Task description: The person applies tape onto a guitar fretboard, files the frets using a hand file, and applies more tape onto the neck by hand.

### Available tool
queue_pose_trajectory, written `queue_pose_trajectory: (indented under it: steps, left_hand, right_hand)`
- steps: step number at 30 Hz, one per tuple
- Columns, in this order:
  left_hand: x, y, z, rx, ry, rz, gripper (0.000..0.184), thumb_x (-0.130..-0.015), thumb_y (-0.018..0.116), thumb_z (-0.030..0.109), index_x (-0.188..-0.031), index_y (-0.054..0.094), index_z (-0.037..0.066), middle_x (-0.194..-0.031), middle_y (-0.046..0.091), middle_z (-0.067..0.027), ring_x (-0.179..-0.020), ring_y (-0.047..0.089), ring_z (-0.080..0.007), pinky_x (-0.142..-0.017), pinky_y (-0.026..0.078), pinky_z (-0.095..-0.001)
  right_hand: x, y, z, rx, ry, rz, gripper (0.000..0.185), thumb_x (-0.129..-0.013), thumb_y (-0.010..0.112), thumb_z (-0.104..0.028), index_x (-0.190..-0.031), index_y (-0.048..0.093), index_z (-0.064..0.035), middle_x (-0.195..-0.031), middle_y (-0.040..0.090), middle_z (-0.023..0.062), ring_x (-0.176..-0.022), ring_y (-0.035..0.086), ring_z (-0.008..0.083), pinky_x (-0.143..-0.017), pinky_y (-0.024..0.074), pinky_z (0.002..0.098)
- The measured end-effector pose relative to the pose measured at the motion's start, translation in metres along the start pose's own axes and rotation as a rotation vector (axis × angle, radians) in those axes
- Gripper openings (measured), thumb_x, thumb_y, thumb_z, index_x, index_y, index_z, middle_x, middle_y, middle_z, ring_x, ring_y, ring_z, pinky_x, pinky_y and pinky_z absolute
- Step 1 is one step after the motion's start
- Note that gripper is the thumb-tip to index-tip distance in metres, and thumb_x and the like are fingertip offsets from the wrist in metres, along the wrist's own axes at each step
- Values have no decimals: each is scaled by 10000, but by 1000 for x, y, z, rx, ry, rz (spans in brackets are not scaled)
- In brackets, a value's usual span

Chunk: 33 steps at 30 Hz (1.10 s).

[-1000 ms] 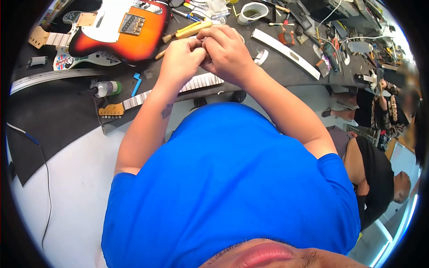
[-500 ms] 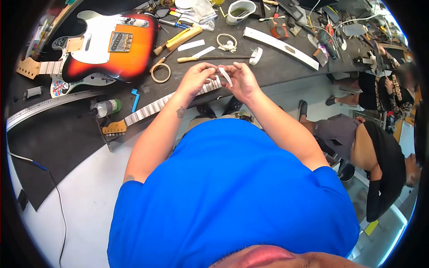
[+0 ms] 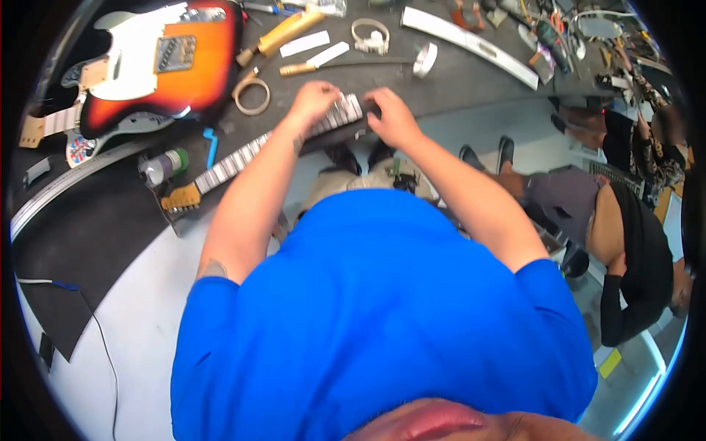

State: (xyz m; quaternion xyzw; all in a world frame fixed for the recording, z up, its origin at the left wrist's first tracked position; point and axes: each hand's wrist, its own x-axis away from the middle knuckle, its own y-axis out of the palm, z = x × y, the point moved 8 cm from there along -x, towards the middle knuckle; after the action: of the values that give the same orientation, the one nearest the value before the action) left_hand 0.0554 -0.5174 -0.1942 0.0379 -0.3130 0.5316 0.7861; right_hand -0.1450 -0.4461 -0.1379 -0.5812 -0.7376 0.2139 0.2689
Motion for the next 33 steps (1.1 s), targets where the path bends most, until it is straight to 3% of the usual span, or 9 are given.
queue_pose_trajectory:
  steps: [1, 3, 9, 15, 24, 33]
  left_hand:
    - [-3, 4, -8, 20, -88, -45, 283, -916, 781, 209, -1107, 832, 8, -1000, 836, -131, -891, 769, -187, -847, 591, -351]
    - [-4, 10, -10, 61, -69, -47, 285, -903, 788, 216, -1102, 838, 17, -985, 835, -131, -878, 770, -190, -839, 590, -352]
    - [0, 7, -2, -108, -25, -2, 255, -901, 780, 240, -1056, 845, 48, -942, 820, -144, -854, 774, -231, -823, 589, -381]
    - [-1, 7, 1, -116, -11, 18, 248, -903, 769, 248, -1039, 841, 53, -931, 815, -149, -851, 776, -264, -813, 591, -406]
    - [0, 3, 2, -186, -18, 79, 289, -918, 745, 266, -1076, 853, 50, -953, 818, -189, -878, 794, -307, -825, 598, -426]
    - [-4, 5, 2, -270, -12, 108, 281, -918, 735, 262, -1068, 860, 60, -963, 818, -203, -903, 797, -351, -864, 607, -442]
  right_hand:
    - [3, 3, -4, 62, -49, -2, 369, -889, 767, -64, -1254, 716, -82, -1258, 671, 122, -1223, 654, 324, -1014, 561, 429]
    - [-5, 3, -12, 129, -162, 19, 412, -865, 802, -65, -1266, 714, -108, -1290, 663, 110, -1253, 633, 356, -1018, 563, 461]
    - [-2, 16, -19, 137, -227, 26, 261, -874, 824, -106, -1117, 789, -195, -1240, 684, 71, -1158, 686, 315, -985, 591, 447]
    - [-1, 19, -18, 135, -229, 34, 164, -869, 856, -141, -1018, 800, -181, -1227, 693, 58, -1139, 695, 305, -959, 593, 441]
    - [0, 21, -25, 189, -319, 102, 144, -834, 832, -107, -963, 794, -159, -1128, 721, 25, -1074, 697, 298, -937, 582, 441]
    - [3, 23, -23, 176, -324, 122, 137, -816, 835, -100, -926, 768, -147, -1135, 723, 17, -1077, 696, 295, -947, 571, 447]
